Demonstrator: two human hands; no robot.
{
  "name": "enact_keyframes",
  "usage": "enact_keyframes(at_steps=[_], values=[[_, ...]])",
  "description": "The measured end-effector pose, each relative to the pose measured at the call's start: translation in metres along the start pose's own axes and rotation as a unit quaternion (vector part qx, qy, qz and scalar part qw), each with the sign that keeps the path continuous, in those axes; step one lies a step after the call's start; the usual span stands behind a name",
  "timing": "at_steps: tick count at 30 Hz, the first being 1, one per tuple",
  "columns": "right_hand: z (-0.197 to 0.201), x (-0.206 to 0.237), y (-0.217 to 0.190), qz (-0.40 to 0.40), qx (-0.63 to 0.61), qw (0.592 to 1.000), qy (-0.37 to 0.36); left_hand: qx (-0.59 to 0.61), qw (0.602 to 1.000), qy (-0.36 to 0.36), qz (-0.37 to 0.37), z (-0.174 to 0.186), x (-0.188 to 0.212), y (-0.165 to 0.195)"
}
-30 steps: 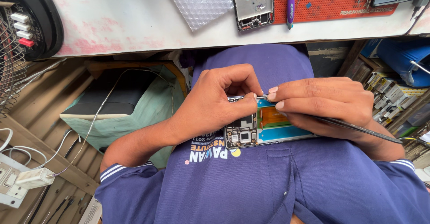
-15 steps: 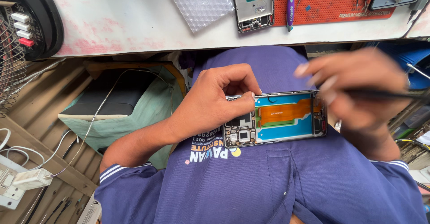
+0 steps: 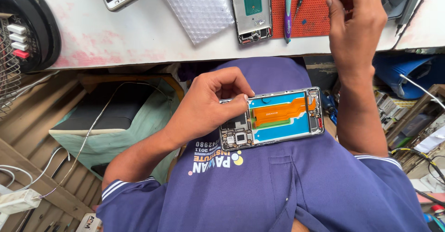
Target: The person holds a disassembled smartphone and uses tweezers to manipulate small internal components and connectors. They reposition parts within the chassis and adjust ribbon cables, then place the device on the workbench.
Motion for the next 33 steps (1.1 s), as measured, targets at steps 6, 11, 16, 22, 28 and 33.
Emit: enact_keyframes(at_steps=[6, 11, 16, 22, 28, 33], values=[[-0.024, -0.001, -0.008, 0.027, 0.05, 0.998, -0.022, 0.017, 1.0, 0.012, 0.0, 0.004, -0.003, -0.002], [0.0, -0.005, -0.048, -0.036, -0.109, 0.992, -0.052, -0.006, 1.0, 0.025, -0.001, 0.013, -0.009, -0.003], [-0.001, 0.004, -0.103, -0.006, -0.18, 0.943, -0.28, -0.043, 0.999, 0.02, -0.003, 0.012, -0.014, -0.004], [-0.02, 0.002, -0.124, 0.022, -0.151, 0.926, -0.345, -0.084, 0.996, 0.03, -0.027, 0.009, -0.013, -0.002], [-0.021, 0.006, -0.135, 0.067, -0.092, 0.941, -0.318, -0.083, 0.996, 0.028, -0.024, 0.007, -0.013, -0.006], [-0.018, 0.007, -0.145, 0.104, -0.064, 0.949, -0.29, -0.073, 0.997, 0.028, -0.027, 0.007, -0.012, -0.006]])
Point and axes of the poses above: each hand's wrist, its own x-axis away from the middle knuckle, its own z-axis out of the back of the hand, y = z × x, the point moved 6 cm from there along -x, towards the middle knuckle, and after that the axes turned 8 degrees about -x, right-handed, at the moved point
